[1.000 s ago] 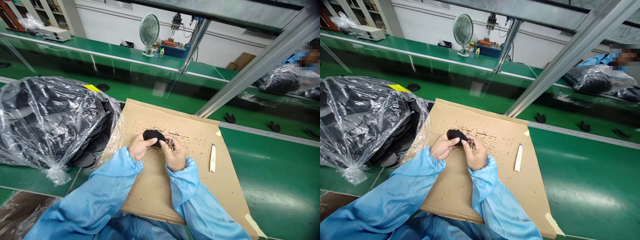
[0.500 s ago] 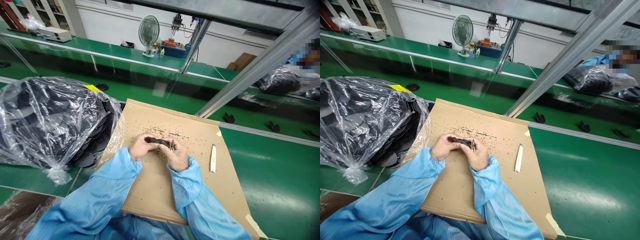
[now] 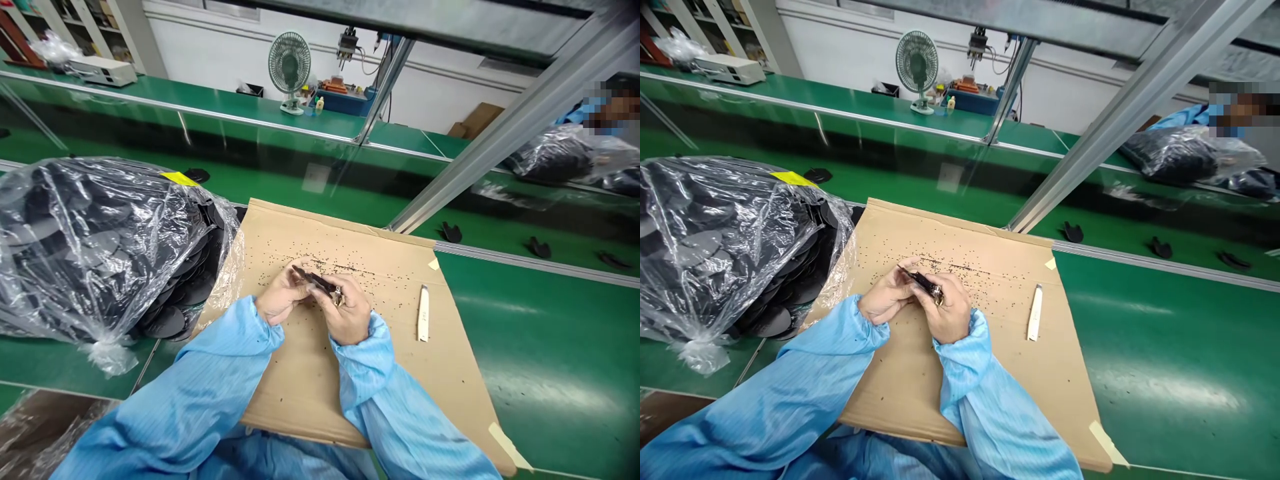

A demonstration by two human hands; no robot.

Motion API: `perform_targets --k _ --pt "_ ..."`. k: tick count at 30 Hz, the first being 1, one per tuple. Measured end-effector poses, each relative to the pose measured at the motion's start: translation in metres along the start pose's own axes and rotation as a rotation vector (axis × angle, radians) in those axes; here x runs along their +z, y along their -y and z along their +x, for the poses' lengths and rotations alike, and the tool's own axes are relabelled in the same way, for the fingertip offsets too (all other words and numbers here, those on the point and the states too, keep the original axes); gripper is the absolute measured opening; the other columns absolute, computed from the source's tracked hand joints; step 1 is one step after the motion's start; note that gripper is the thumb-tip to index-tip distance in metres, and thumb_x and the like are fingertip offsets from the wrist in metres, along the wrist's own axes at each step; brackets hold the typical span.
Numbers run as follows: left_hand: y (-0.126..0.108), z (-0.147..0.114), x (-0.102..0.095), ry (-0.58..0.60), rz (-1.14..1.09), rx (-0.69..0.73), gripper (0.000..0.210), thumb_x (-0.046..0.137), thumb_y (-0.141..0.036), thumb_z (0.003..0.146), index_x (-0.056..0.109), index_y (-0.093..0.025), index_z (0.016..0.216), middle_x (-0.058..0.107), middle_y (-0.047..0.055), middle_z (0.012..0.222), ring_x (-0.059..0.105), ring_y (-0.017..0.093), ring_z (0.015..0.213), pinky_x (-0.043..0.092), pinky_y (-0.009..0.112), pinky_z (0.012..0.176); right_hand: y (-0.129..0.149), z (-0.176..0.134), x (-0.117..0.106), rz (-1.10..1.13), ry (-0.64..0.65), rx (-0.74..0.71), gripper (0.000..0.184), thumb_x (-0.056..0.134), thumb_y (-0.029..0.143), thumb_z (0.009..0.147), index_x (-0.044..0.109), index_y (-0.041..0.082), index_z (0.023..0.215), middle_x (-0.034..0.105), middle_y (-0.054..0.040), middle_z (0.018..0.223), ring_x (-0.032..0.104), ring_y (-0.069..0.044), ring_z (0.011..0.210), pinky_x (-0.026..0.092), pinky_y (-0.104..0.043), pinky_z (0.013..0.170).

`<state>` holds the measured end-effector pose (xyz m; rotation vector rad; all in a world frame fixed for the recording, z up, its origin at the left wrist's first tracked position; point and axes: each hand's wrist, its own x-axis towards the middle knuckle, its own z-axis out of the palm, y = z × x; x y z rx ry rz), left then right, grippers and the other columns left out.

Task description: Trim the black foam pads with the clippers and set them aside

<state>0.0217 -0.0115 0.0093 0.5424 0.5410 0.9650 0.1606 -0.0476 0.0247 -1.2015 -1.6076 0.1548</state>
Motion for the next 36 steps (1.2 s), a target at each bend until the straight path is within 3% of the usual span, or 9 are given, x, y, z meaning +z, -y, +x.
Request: perform_targets --k 5,12,15,19,22,26,36 --pt "-0.002 0.003 -0.001 0.022 0.051 0.178 0.039 0.080 -0.009 0.059 0.068 -0.019 0.095 0.065 0.003 0.103 0.057 0.015 0.102 0.042 0.030 0.095 0.000 0.001 -0.001 0.089 0.037 0.044 0.019 0.067 0.026 0.080 0.068 0.024 0.099 0.068 -0.0058 0.096 0.064 -0.020 0.087 0.054 -0.037 0.079" --pt "-0.004 0.003 0.000 0.001 0.061 0.207 0.027 0.083 -0.015 0.057 0.067 -0.015 0.079 0.068 0.005 0.099 0.061 0.018 0.099 0.045 0.035 0.095 -0.005 -0.001 0.001 0.142 0.004 0.127 0.025 0.070 0.029 0.077 0.067 0.023 0.102 0.069 -0.0053 0.099 0.065 -0.020 0.090 0.053 -0.037 0.083" --pt "-0.003 0.005 -0.001 -0.027 0.081 0.115 0.031 0.079 -0.028 0.066 0.066 -0.014 0.090 0.069 0.007 0.094 0.064 0.019 0.090 0.051 0.036 0.084 -0.008 -0.004 0.002 0.220 -0.051 0.296 0.035 0.073 0.032 0.075 0.066 0.021 0.107 0.069 -0.0056 0.099 0.065 -0.020 0.088 0.053 -0.037 0.083" --pt "-0.007 0.010 -0.004 -0.179 0.041 0.079 0.035 0.074 -0.034 0.072 0.062 -0.015 0.099 0.069 0.006 0.085 0.065 0.016 0.073 0.055 0.029 0.063 -0.013 -0.003 0.002 0.546 -0.032 0.523 0.028 0.074 0.038 0.073 0.068 0.018 0.091 0.070 -0.0042 0.085 0.064 -0.017 0.075 0.054 -0.033 0.073" --pt "-0.013 0.013 -0.006 -0.295 0.011 0.090 0.028 0.071 -0.031 0.075 0.060 -0.015 0.094 0.067 0.004 0.075 0.063 0.014 0.064 0.053 0.024 0.052 -0.020 0.000 0.003 0.668 -0.167 0.630 0.031 0.074 0.041 0.071 0.067 0.017 0.088 0.069 -0.0037 0.083 0.063 -0.016 0.074 0.053 -0.032 0.072" --pt "-0.013 0.013 -0.006 -0.330 0.041 0.091 0.025 0.069 -0.030 0.076 0.059 -0.014 0.093 0.067 0.005 0.076 0.064 0.015 0.066 0.056 0.027 0.056 -0.026 0.002 0.005 0.621 -0.312 0.662 0.035 0.074 0.042 0.072 0.067 0.015 0.093 0.069 -0.0054 0.090 0.063 -0.017 0.082 0.051 -0.035 0.081" --pt "-0.007 0.012 -0.006 -0.346 0.161 0.087 0.036 0.072 -0.038 0.071 0.060 -0.015 0.096 0.066 0.004 0.073 0.063 0.014 0.059 0.054 0.026 0.050 -0.028 0.003 0.006 0.446 -0.443 0.639 0.035 0.071 0.044 0.073 0.066 0.013 0.088 0.068 -0.0042 0.082 0.062 -0.016 0.076 0.051 -0.033 0.076"
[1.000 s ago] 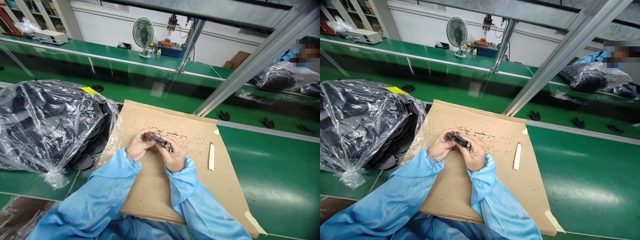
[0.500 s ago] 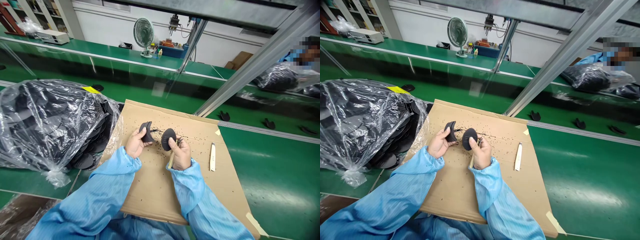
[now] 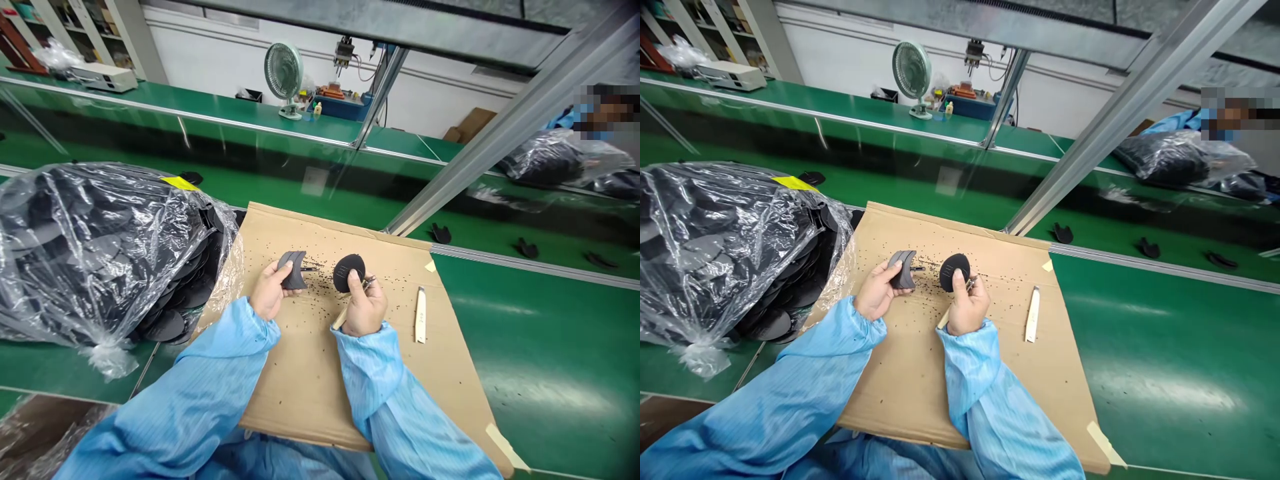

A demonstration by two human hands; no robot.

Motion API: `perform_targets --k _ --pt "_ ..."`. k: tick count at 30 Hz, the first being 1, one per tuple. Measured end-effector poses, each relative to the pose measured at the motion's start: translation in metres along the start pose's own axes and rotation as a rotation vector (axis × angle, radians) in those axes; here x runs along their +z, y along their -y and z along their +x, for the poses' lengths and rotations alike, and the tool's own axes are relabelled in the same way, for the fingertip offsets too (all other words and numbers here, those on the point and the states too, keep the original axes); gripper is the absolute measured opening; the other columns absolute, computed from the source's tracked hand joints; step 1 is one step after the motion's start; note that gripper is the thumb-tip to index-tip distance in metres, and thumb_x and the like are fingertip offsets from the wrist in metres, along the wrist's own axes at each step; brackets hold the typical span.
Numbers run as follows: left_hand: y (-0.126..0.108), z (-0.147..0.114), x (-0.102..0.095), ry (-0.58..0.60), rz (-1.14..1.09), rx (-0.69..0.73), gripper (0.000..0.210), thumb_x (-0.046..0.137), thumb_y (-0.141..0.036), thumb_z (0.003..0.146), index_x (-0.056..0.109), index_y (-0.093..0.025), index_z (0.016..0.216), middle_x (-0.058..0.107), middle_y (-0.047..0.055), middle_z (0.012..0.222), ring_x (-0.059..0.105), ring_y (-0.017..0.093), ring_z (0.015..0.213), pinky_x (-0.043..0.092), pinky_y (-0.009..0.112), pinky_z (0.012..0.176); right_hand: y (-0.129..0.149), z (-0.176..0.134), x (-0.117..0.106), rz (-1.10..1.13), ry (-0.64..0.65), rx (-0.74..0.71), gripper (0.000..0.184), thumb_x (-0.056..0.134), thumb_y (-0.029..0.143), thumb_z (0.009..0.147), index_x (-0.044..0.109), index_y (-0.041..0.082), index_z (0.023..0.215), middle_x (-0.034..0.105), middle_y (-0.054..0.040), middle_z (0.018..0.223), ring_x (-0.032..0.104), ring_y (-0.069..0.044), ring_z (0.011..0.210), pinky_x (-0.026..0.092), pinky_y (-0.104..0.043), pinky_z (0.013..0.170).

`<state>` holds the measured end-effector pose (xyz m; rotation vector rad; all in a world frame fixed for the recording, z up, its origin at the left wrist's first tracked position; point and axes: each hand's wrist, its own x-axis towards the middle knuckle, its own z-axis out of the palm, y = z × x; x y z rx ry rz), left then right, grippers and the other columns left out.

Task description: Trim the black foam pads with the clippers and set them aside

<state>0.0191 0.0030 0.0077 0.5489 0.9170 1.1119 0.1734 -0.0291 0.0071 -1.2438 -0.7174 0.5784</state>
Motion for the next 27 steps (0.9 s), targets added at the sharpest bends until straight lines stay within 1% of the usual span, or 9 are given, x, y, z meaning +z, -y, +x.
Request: perform_targets --k 5,8,11,19,27 --pt "0.002 -0.003 0.001 0.018 0.098 -0.026 0.040 0.076 -0.042 0.065 0.061 -0.014 0.091 0.062 0.001 0.065 0.057 0.012 0.050 0.050 0.024 0.042 0.000 0.003 -0.001 0.008 -0.044 0.002 0.034 0.071 0.043 0.072 0.065 0.014 0.087 0.067 -0.0040 0.082 0.061 -0.015 0.075 0.051 -0.031 0.075" --pt "0.003 -0.003 0.001 0.038 0.132 -0.040 0.042 0.076 -0.044 0.064 0.062 -0.014 0.090 0.061 0.001 0.063 0.056 0.011 0.049 0.050 0.024 0.042 -0.002 0.004 -0.002 -0.021 -0.062 -0.012 0.034 0.070 0.044 0.073 0.064 0.013 0.085 0.066 -0.0036 0.078 0.060 -0.014 0.073 0.051 -0.029 0.072" --pt "0.002 -0.003 0.001 0.026 0.151 -0.055 0.044 0.077 -0.046 0.063 0.062 -0.014 0.089 0.061 0.001 0.062 0.056 0.011 0.049 0.050 0.024 0.043 -0.005 0.006 -0.004 -0.025 -0.087 -0.018 0.034 0.070 0.045 0.074 0.064 0.013 0.084 0.066 -0.0033 0.076 0.060 -0.014 0.072 0.051 -0.028 0.070" --pt "-0.001 -0.003 0.001 0.015 0.207 -0.078 0.046 0.077 -0.049 0.061 0.062 -0.014 0.087 0.061 0.000 0.062 0.056 0.011 0.049 0.050 0.023 0.044 -0.003 0.009 -0.004 -0.013 -0.119 0.005 0.034 0.067 0.043 0.076 0.065 0.013 0.091 0.069 -0.0062 0.086 0.063 -0.017 0.081 0.052 -0.032 0.077" --pt "0.001 -0.003 0.001 0.012 0.259 -0.086 0.048 0.075 -0.048 0.063 0.063 -0.014 0.093 0.062 0.001 0.067 0.056 0.011 0.051 0.051 0.024 0.044 -0.003 0.012 -0.004 0.059 -0.167 0.053 0.032 0.071 0.042 0.072 0.065 0.014 0.087 0.068 -0.0044 0.083 0.063 -0.015 0.075 0.053 -0.030 0.072"
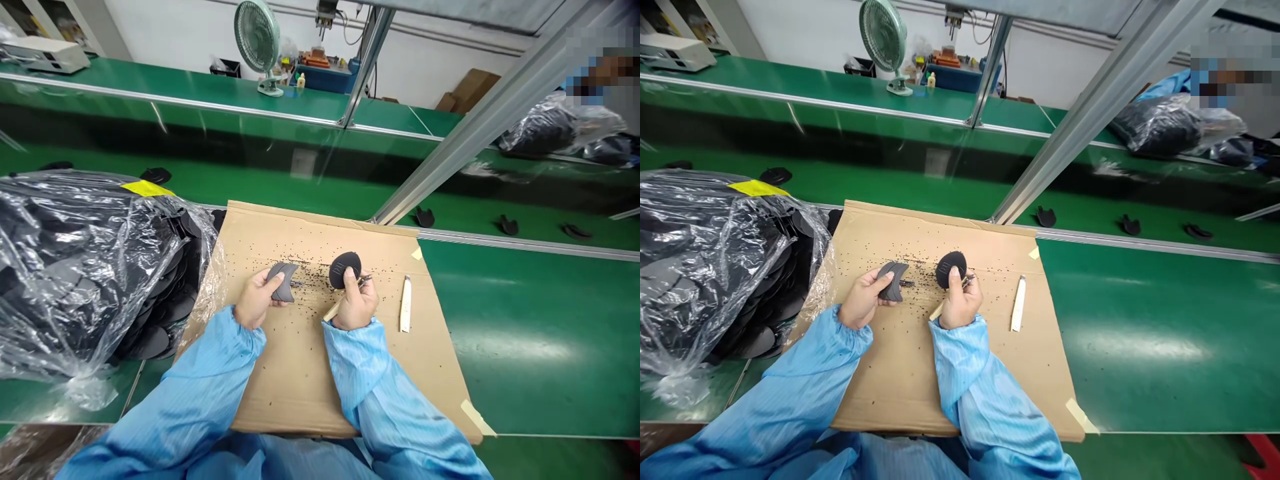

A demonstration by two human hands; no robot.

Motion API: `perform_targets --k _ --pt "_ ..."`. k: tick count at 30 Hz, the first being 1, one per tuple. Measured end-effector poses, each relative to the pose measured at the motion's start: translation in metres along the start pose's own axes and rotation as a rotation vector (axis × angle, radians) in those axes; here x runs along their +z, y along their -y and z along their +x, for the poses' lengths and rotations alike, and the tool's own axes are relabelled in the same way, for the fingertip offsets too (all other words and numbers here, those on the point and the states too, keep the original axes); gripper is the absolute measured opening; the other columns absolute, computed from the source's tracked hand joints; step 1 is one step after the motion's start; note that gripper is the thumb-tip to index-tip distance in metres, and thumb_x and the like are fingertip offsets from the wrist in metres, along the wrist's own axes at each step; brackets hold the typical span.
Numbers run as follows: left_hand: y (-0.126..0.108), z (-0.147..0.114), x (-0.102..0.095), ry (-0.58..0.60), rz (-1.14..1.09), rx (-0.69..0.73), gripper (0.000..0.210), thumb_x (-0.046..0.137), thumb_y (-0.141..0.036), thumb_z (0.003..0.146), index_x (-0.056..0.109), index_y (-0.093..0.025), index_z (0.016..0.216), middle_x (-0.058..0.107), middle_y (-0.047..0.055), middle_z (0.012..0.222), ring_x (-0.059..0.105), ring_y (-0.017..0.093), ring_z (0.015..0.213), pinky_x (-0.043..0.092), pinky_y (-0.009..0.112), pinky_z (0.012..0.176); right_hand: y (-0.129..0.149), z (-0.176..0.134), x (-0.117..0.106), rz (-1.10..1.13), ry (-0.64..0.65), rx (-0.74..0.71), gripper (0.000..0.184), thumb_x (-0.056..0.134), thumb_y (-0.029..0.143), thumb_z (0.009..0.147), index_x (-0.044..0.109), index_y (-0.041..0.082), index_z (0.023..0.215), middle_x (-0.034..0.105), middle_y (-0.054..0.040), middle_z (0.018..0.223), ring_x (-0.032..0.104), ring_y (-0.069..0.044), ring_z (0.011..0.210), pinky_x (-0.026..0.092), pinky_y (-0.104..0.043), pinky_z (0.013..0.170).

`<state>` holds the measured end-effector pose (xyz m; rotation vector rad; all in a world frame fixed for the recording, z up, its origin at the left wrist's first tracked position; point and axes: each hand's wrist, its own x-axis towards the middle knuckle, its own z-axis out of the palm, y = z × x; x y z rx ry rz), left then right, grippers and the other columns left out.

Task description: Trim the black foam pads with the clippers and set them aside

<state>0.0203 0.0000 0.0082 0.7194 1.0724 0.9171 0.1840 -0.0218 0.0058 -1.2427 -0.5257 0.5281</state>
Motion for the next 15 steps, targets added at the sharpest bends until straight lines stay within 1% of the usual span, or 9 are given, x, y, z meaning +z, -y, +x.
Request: perform_targets --k 7,11,15 --pt "-0.0009 -0.0008 0.0013 0.004 0.014 0.010 0.047 0.075 -0.047 0.063 0.064 -0.013 0.094 0.063 0.002 0.070 0.056 0.011 0.054 0.052 0.024 0.045 0.0027 0.0011 0.0014 0.047 -0.010 0.022 0.031 0.073 0.039 0.070 0.066 0.014 0.086 0.068 -0.0038 0.081 0.062 -0.014 0.074 0.053 -0.029 0.071" --pt "0.0001 0.0001 0.0008 0.011 0.032 0.011 0.047 0.074 -0.047 0.065 0.064 -0.013 0.097 0.064 0.003 0.074 0.055 0.011 0.055 0.051 0.024 0.044 0.0027 0.0014 0.0016 0.050 -0.015 0.030 0.032 0.072 0.040 0.069 0.066 0.014 0.087 0.069 -0.0044 0.084 0.063 -0.015 0.077 0.053 -0.030 0.074" --pt "0.0005 0.0000 0.0007 0.013 0.050 0.005 0.048 0.073 -0.047 0.066 0.064 -0.012 0.097 0.063 0.003 0.071 0.056 0.012 0.056 0.051 0.025 0.046 0.0027 0.0015 0.0015 0.046 -0.006 0.039 0.034 0.072 0.041 0.070 0.066 0.013 0.088 0.069 -0.0045 0.085 0.063 -0.015 0.077 0.053 -0.030 0.073"
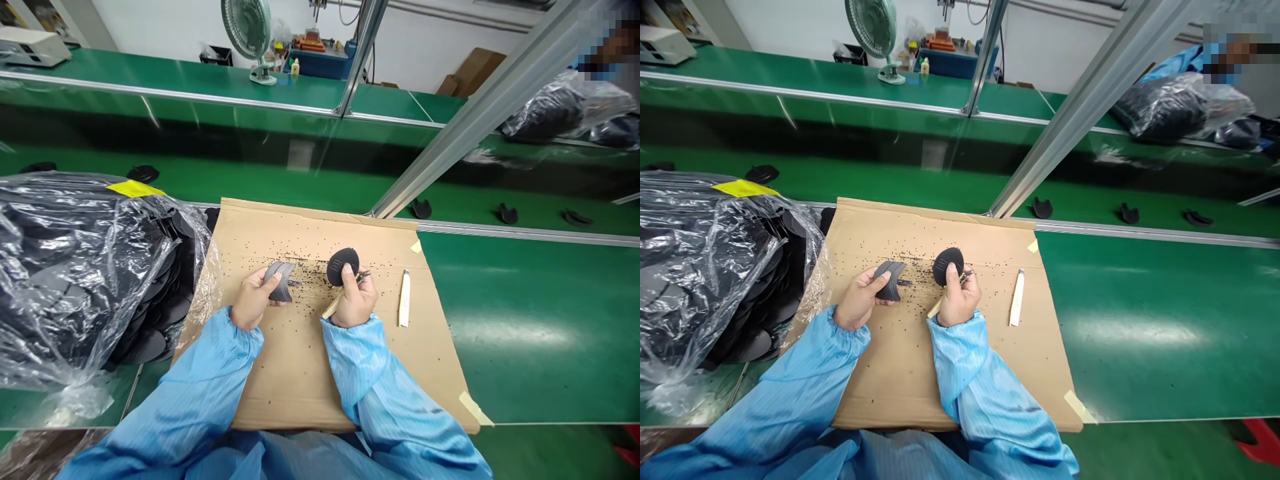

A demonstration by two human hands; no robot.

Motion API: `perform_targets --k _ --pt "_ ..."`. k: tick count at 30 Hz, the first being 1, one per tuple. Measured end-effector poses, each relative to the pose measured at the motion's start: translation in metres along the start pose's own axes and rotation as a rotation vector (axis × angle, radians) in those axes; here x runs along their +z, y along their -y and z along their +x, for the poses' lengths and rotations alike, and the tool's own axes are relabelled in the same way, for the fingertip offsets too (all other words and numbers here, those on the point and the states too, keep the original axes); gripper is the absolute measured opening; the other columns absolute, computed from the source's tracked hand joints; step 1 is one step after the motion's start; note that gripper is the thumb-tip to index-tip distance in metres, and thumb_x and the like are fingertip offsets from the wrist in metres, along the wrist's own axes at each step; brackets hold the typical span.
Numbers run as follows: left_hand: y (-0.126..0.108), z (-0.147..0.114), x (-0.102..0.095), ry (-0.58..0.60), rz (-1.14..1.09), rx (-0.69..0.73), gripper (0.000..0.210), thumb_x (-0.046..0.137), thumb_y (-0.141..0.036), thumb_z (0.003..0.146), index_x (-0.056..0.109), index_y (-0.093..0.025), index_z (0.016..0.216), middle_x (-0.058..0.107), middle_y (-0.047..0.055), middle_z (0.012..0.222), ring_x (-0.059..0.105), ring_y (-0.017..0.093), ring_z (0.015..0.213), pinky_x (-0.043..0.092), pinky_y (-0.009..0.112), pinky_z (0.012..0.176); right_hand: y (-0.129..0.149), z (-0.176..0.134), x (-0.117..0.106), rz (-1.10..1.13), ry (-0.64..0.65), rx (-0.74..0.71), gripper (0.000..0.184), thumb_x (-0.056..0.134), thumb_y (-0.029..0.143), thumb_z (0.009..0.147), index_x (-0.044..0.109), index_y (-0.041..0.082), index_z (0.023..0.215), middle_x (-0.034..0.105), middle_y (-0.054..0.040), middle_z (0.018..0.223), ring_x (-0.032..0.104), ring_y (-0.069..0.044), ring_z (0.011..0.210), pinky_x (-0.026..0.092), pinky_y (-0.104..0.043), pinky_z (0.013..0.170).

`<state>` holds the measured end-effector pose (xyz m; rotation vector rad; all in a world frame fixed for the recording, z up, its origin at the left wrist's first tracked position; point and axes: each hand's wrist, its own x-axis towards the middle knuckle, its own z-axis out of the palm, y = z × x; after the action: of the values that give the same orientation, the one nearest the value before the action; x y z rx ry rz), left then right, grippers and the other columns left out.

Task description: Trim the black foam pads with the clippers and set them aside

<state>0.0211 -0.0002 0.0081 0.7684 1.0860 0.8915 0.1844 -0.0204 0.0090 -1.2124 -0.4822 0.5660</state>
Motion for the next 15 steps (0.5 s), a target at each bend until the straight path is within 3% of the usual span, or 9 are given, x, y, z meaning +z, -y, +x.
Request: perform_targets --k 15 --pt "0.0001 -0.0009 0.0000 0.017 0.021 0.012 0.047 0.072 -0.047 0.067 0.063 -0.012 0.097 0.063 0.004 0.073 0.057 0.013 0.058 0.052 0.024 0.046 -0.0022 0.0009 -0.0019 0.010 -0.003 -0.001 0.032 0.072 0.040 0.070 0.065 0.013 0.085 0.068 -0.0028 0.080 0.062 -0.013 0.072 0.052 -0.028 0.068"
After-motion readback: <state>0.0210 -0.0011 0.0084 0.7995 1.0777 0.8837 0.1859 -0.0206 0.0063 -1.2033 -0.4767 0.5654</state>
